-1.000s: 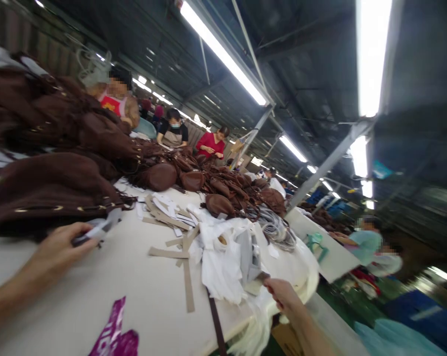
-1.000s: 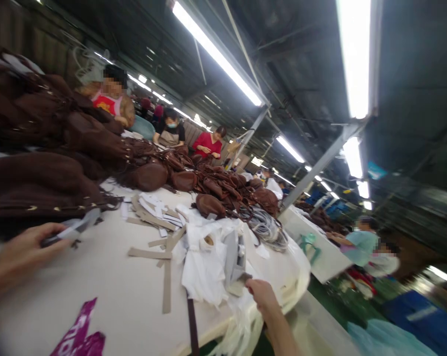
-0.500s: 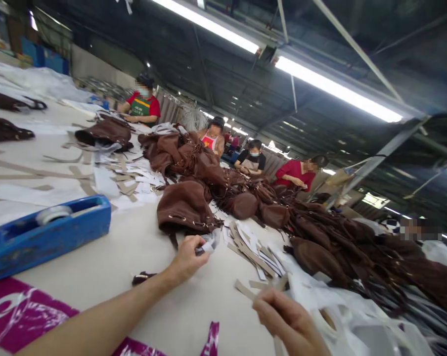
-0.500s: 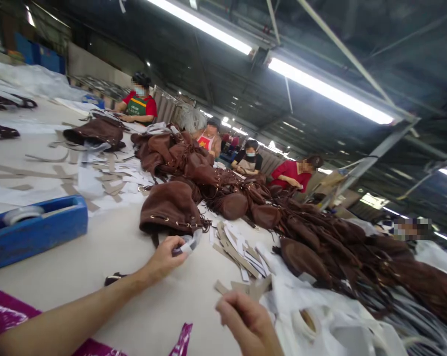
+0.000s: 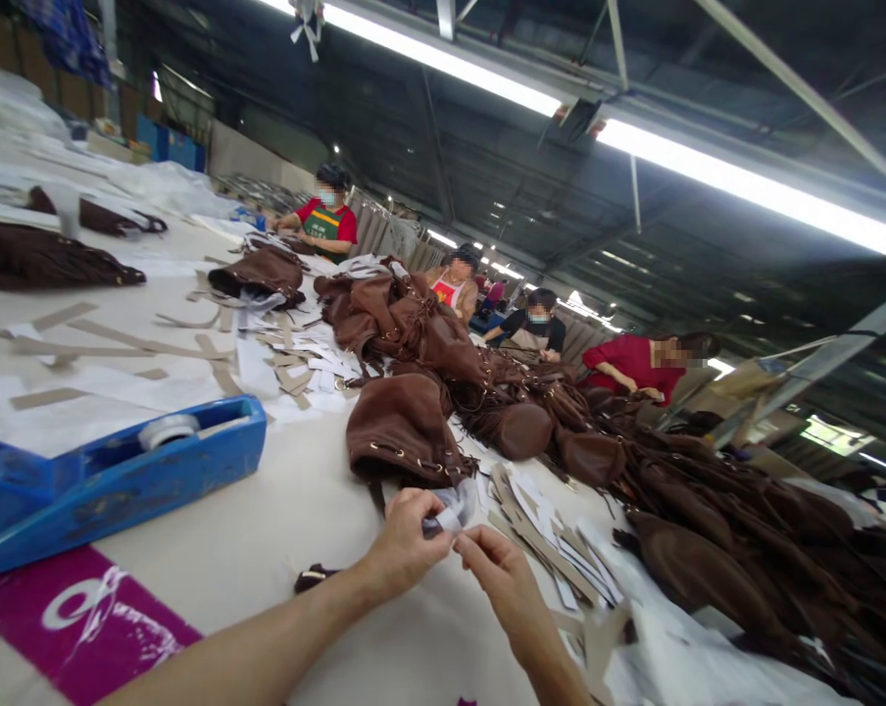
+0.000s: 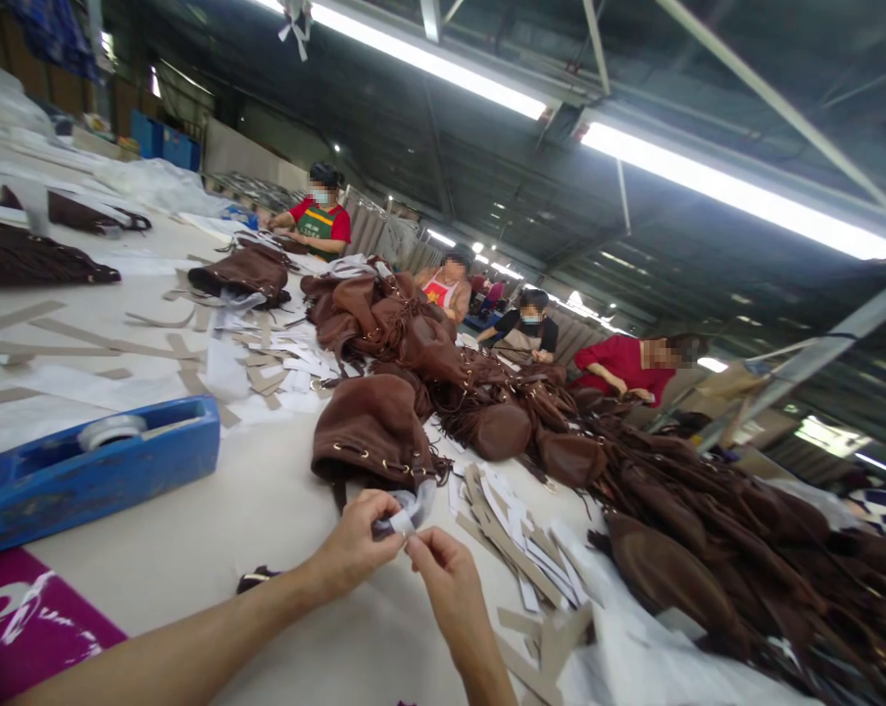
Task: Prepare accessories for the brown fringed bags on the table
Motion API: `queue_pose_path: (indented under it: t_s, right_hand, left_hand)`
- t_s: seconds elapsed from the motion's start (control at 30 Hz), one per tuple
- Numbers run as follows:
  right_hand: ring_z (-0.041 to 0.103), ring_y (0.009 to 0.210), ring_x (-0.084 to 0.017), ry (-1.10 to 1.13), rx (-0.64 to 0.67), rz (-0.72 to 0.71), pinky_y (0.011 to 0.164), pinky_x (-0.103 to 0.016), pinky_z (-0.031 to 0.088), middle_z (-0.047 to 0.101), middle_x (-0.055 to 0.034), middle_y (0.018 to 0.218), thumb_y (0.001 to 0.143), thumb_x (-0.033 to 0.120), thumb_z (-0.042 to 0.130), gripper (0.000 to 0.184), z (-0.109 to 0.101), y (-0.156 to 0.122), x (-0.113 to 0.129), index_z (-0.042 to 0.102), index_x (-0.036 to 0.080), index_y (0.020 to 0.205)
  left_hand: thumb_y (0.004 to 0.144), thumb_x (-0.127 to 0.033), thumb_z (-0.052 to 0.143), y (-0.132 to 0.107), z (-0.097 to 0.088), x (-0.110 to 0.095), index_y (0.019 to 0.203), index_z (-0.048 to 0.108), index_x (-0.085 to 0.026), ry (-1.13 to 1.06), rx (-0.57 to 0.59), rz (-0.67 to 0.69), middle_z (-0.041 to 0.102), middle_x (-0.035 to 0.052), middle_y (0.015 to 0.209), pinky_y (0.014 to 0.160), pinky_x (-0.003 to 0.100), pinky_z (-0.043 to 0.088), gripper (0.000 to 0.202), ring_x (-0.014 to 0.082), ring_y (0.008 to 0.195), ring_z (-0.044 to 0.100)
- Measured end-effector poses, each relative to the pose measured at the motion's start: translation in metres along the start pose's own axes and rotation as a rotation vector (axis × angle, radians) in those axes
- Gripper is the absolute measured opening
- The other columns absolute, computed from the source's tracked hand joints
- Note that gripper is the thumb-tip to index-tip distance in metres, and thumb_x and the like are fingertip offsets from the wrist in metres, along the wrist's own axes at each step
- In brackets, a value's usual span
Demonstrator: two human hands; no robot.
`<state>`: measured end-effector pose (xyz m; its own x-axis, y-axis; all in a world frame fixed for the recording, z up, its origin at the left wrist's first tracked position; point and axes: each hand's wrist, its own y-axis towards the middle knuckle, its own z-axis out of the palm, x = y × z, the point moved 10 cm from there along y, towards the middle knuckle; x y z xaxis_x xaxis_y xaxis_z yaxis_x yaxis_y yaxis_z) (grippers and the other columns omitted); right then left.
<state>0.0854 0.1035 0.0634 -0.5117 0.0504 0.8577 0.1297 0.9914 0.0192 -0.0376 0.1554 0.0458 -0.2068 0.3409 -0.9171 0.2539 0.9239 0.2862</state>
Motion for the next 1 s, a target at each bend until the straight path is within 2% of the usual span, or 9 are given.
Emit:
queue_pose_path:
  t_s: [0.3, 0.5, 0.6, 0.7, 0.83, 1.0]
  right_hand:
    - [0.039, 0.055, -0.014, 0.012, -0.028, 0.034, 0.054, -0.026, 0.031, 0.043, 0.0039, 0.052, 0.072, 0.050, 0.057, 0.034, 0.002, 0.005, -0.009, 0.051, 0.021, 0.055]
    - [0.044, 0.056, -0.014, 0.039, -0.022, 0.062, 0.055, -0.026, 0.032, 0.049, 0.0034, 0.052, 0.071, 0.049, 0.062, 0.034, 0.003, 0.002, -0.016, 0.055, 0.020, 0.054]
    - [0.044, 0.053, -0.013, 0.079, 0.004, 0.110, 0.051, -0.025, 0.030, 0.054, 0.0033, 0.056, 0.068, 0.046, 0.066, 0.028, 0.004, 0.000, -0.027, 0.061, 0.018, 0.068]
    - [0.044, 0.051, -0.012, 0.129, -0.003, 0.157, 0.049, -0.024, 0.029, 0.058, 0.0033, 0.058, 0.065, 0.040, 0.068, 0.031, 0.006, 0.001, -0.040, 0.059, 0.018, 0.084]
    - [0.042, 0.049, -0.010, 0.166, -0.011, 0.197, 0.047, -0.023, 0.028, 0.060, 0.0025, 0.057, 0.064, 0.034, 0.068, 0.026, 0.009, 0.005, -0.052, 0.053, 0.018, 0.080]
    - [0.046, 0.048, -0.011, 0.189, -0.034, 0.233, 0.048, -0.022, 0.030, 0.059, 0.0043, 0.053, 0.057, 0.029, 0.072, 0.031, 0.008, 0.007, -0.058, 0.053, 0.019, 0.080]
  left_hand:
    - [0.066, -0.020, 0.059, 0.000, 0.001, -0.004, 0.074, 0.061, -0.018, -0.006, 0.080, 0.012, 0.060, 0.0038, 0.083, 0.080, 0.030, 0.039, 0.009, 0.0216, 0.090, 0.053]
    - [0.073, -0.031, 0.056, -0.002, 0.005, 0.000, 0.069, 0.059, -0.019, -0.039, 0.146, -0.036, 0.059, 0.0020, 0.076, 0.077, 0.028, 0.039, 0.013, 0.0205, 0.086, 0.053]
    - [0.074, -0.032, 0.054, -0.001, 0.005, 0.001, 0.069, 0.058, -0.019, -0.014, 0.129, -0.046, 0.059, 0.0023, 0.077, 0.078, 0.028, 0.039, 0.015, 0.0208, 0.089, 0.052]
    - [0.075, -0.033, 0.053, -0.001, 0.008, 0.005, 0.070, 0.057, -0.019, -0.030, 0.143, -0.059, 0.058, 0.0014, 0.077, 0.075, 0.027, 0.039, 0.015, 0.0196, 0.085, 0.053]
    - [0.075, -0.033, 0.053, -0.002, 0.017, 0.015, 0.070, 0.056, -0.018, -0.084, 0.207, -0.102, 0.057, -0.0009, 0.071, 0.068, 0.025, 0.039, 0.016, 0.0167, 0.075, 0.052]
    - [0.072, -0.031, 0.054, -0.001, 0.018, 0.018, 0.068, 0.055, -0.018, -0.093, 0.239, -0.121, 0.055, -0.0020, 0.069, 0.064, 0.024, 0.037, 0.014, 0.0158, 0.073, 0.050]
